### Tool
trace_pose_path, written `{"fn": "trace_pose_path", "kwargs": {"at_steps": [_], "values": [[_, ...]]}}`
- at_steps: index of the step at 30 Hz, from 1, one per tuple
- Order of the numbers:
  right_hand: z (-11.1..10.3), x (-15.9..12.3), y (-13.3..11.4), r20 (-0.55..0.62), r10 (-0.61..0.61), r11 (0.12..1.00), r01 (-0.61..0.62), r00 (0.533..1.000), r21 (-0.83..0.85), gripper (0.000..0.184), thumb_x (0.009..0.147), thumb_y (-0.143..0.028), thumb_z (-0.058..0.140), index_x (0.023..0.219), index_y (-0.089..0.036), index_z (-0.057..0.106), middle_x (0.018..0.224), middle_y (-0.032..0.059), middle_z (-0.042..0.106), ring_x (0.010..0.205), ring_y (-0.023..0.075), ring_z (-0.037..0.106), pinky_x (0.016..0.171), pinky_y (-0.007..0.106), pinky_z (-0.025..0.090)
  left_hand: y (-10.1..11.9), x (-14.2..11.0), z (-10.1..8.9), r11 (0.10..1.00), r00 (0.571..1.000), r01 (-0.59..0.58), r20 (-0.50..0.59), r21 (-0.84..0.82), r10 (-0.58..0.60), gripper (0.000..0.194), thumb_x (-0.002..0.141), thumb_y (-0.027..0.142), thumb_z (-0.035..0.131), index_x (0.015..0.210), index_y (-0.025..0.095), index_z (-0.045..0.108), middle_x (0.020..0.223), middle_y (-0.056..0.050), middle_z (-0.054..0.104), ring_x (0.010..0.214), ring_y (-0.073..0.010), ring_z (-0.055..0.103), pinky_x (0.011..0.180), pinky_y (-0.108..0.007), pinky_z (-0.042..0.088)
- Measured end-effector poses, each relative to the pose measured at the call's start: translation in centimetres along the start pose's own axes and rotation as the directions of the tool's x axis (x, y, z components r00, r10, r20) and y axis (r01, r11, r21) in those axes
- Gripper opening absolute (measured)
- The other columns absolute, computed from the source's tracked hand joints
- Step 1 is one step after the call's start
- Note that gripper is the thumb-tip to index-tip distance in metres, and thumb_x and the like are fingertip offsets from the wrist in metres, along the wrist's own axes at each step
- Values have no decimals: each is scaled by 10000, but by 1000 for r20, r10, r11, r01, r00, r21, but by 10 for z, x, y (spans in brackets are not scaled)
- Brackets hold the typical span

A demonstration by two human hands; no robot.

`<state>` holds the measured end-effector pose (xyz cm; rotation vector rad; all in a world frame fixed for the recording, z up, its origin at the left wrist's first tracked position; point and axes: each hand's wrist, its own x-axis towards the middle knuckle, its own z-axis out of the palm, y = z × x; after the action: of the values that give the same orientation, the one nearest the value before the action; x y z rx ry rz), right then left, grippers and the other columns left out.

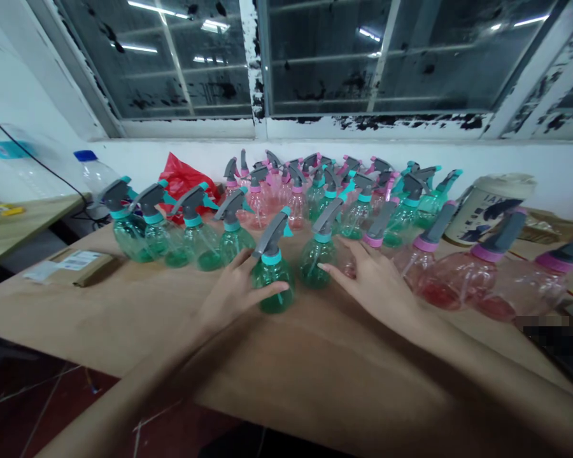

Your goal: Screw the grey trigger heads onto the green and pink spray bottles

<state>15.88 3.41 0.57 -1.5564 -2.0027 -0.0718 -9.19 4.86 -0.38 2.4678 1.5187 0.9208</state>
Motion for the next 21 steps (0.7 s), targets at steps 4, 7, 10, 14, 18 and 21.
{"fn": "trace_pose_path", "kwargs": {"at_steps": [4,7,10,14,18,21], "values": [[10,10,-4,31,83,996,-84,996,29,741,840,-546,560,1371,-49,420,1230,250,611,1063,393,626,826,494,522,-5,19,4,998,999,47,-15,44,-46,610,771,585,667,1222,199,527,943,-58,675,869,-294,663,752,-400,517],[15,16,-6,73,114,991,-118,991,57,796,833,-569,546,1398,-36,373,1278,267,572,1073,416,612,822,513,515,-3,30,5,994,997,71,-12,81,-70,568,776,556,680,1184,183,550,799,-41,680,789,-298,679,690,-386,514],[20,20,-7,96,109,990,-117,989,80,813,837,-560,537,1411,-18,343,1321,276,532,1113,434,579,828,522,508,0,39,3,992,998,53,11,111,-54,485,767,516,710,1103,188,589,830,-49,691,813,-301,682,729,-393,509],[25,23,-6,111,104,992,-112,988,63,795,849,-537,531,1396,13,358,1254,294,572,1083,425,597,810,508,512,2,48,0,991,999,16,36,132,-21,377,751,478,743,955,181,631,941,-86,698,922,-317,666,812,-404,494],[26,24,-4,103,89,996,-91,991,17,730,850,-563,510,1302,9,475,1099,288,647,951,413,647,702,503,523,-1,56,1,992,999,6,31,128,-10,393,761,448,745,1013,171,624,975,-94,698,935,-322,665,815,-409,493],[23,22,-5,108,82,996,-85,991,17,694,849,-568,509,1265,-12,505,1046,264,669,880,392,667,666,491,523,-4,60,4,995,1000,-1,12,97,0,410,785,428,726,1087,178,601,962,-82,698,903,-311,671,804,-418,495]]}}
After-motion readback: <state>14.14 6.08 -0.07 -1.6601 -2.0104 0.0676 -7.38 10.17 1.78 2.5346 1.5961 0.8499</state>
